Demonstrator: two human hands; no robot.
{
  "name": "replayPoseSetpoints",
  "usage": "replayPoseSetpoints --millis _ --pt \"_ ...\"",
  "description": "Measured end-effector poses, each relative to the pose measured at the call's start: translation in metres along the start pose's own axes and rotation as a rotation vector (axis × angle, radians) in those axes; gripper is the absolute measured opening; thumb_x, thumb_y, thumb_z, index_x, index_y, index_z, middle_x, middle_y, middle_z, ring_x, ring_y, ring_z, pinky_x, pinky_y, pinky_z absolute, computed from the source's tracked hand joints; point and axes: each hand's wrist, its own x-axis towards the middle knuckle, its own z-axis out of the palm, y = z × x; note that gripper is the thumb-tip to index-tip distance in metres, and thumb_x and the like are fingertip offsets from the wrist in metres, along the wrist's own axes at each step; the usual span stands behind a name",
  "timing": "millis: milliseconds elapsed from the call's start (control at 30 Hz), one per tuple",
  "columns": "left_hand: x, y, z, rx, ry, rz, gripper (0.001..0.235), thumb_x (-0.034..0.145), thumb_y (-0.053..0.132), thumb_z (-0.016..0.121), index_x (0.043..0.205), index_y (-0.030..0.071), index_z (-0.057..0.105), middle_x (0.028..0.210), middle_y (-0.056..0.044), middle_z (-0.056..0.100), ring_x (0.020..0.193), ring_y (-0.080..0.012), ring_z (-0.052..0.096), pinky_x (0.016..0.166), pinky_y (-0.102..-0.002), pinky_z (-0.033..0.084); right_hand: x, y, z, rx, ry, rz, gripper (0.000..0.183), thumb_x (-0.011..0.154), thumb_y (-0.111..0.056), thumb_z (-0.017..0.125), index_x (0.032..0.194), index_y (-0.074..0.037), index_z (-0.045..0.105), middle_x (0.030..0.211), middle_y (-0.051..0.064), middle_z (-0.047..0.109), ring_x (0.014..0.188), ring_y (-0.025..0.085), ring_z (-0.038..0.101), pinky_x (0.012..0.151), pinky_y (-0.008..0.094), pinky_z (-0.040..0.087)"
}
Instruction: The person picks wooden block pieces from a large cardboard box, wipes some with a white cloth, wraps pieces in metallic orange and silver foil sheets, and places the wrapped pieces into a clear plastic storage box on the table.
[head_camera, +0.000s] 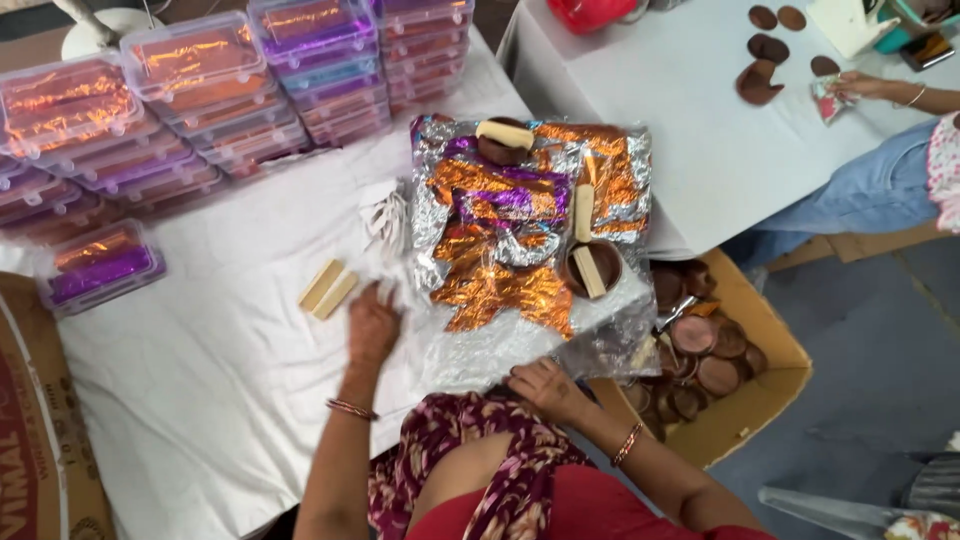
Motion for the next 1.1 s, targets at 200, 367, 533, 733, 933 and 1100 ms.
replayPoseSetpoints --millis 200,367,533,733,933,1100 --pt "-0.024 0.156 -0.076 -0.282 -0.493 0.361 0.070 0.088 0.056 0.067 0.144 0.017 0.053 0.139 -0.011 0.059 0.131 -0.0276 0.050 0.114 -0.056 0.026 -0.008 0.003 -0.007 -0.101 0.106 0.106 0.025 0.076 -0.002 0.071 0.100 -0.009 0.069 0.106 0.008 0.070 0.099 0.019 0.068 0.082 0.038 0.050" --pt "-0.034 0.159 0.009 -0.160 -0.528 0.529 0.044 0.092 0.027 0.065 0.134 0.014 0.059 0.120 -0.010 0.067 0.116 -0.0264 0.061 0.106 -0.052 0.039 0.010 -0.010 -0.014 0.044 0.207 0.296 0.019 0.079 -0.003 0.073 0.098 -0.005 0.071 0.098 0.009 0.071 0.089 0.025 0.068 0.079 0.039 0.054" --pt "-0.023 0.150 -0.012 -0.313 -0.389 0.490 0.034 0.094 0.011 0.059 0.128 0.011 0.062 0.105 -0.011 0.071 0.099 -0.0279 0.070 0.092 -0.042 0.055 0.007 -0.032 0.012 0.141 0.243 0.141 0.012 0.081 -0.002 0.072 0.092 -0.002 0.068 0.095 0.010 0.070 0.091 0.025 0.071 0.084 0.037 0.059" --pt "-0.021 0.165 -0.048 -0.540 -0.301 0.400 0.021 0.094 0.006 0.056 0.114 0.008 0.062 0.101 -0.014 0.069 0.091 -0.0306 0.069 0.084 -0.043 0.058 0.023 -0.033 0.044 -0.043 0.308 0.415 0.052 0.083 -0.020 0.073 0.126 0.004 0.058 0.123 0.027 0.063 0.120 0.042 0.057 0.105 0.053 0.043" --pt "-0.030 0.168 -0.059 -0.516 -0.098 0.666 0.016 0.089 0.003 0.061 0.105 0.007 0.060 0.097 -0.011 0.067 0.093 -0.0285 0.070 0.085 -0.040 0.060 0.066 0.017 0.072 0.126 0.262 0.920 0.077 0.094 -0.024 0.056 0.164 -0.002 0.034 0.156 0.023 0.044 0.145 0.040 0.042 0.127 0.051 0.027" --pt "-0.024 0.174 -0.090 -0.537 -0.092 0.742 0.022 0.084 0.006 0.067 0.105 0.007 0.060 0.098 -0.009 0.065 0.095 -0.0280 0.069 0.081 -0.040 0.060 0.099 0.063 0.088 -0.173 -0.049 0.883 0.080 0.095 -0.047 0.056 0.159 -0.007 0.031 0.163 0.029 0.023 0.149 0.048 0.015 0.120 0.060 0.011"
